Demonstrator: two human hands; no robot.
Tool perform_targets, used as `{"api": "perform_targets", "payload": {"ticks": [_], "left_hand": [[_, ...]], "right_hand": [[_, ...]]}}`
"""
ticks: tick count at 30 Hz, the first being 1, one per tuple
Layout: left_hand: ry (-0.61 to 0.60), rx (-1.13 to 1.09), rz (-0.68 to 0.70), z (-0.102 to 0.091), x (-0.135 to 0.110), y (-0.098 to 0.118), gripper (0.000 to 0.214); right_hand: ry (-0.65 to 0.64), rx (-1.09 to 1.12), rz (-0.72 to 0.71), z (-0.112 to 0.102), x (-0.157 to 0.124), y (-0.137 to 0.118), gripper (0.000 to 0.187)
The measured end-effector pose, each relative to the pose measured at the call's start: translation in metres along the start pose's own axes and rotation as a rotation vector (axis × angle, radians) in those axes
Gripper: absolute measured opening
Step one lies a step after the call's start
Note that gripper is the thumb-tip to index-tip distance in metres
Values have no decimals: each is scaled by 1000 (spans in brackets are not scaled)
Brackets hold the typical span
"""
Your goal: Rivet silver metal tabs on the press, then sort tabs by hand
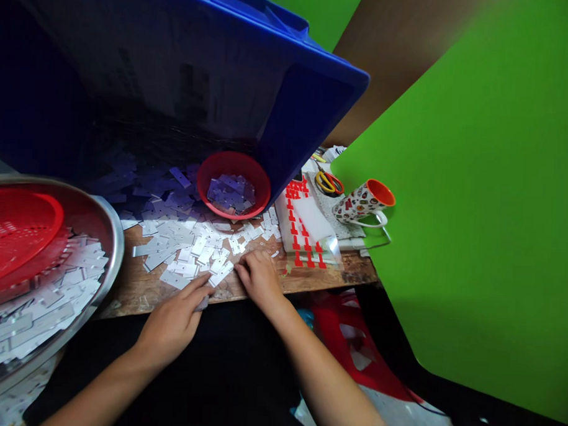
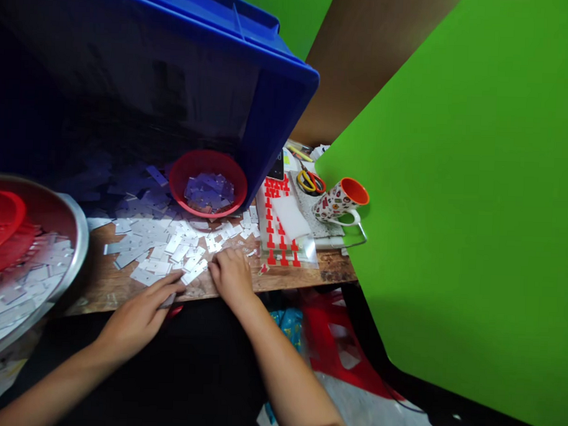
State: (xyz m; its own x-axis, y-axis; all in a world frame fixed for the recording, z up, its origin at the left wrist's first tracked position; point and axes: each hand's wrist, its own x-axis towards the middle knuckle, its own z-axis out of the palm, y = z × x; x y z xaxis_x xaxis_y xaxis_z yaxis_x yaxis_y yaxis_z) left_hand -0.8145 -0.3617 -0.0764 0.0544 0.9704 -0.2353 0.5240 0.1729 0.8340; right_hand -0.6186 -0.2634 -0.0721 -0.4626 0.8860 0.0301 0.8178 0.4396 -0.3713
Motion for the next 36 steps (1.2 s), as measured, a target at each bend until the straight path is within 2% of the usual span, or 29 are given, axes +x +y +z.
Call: {"api": "perform_targets", "payload": {"ticks": [4,7,9,15,21,26,30,32,36], "left_hand": [[-1,-2,36,-2,-3,-4,40],[29,-52,34,-3,-3,-2,36],[32,-96,11,-4,-2,-1,34],[19,-197,-59,-6,0,-2,32],[92,-300,-92,-4,1,-8,21],[175,-366,-151,-4,-1,-8,16],[228,-434,-239,-6,-2,-2,15],[258,-455,-268,-7,1,2,18],[249,-530,-290,-8,9,10,37]], "right_hand": [[-121,-16,-152,-5,4,-5,20],[-166,-82,-186,-7,7,-8,28],[-179,-111,-198,-7,7,-8,30],[-162,-159,-282,-7,10,-6,18],[-206,-156,-378,-11,21,-1,20],[-255,-55,-363,-13,26,1,20],[-254,49,-333,-16,22,0,10],[-248,178,-273,-16,17,-4,5],[-222,590,-63,-8,5,-15,12]]}}
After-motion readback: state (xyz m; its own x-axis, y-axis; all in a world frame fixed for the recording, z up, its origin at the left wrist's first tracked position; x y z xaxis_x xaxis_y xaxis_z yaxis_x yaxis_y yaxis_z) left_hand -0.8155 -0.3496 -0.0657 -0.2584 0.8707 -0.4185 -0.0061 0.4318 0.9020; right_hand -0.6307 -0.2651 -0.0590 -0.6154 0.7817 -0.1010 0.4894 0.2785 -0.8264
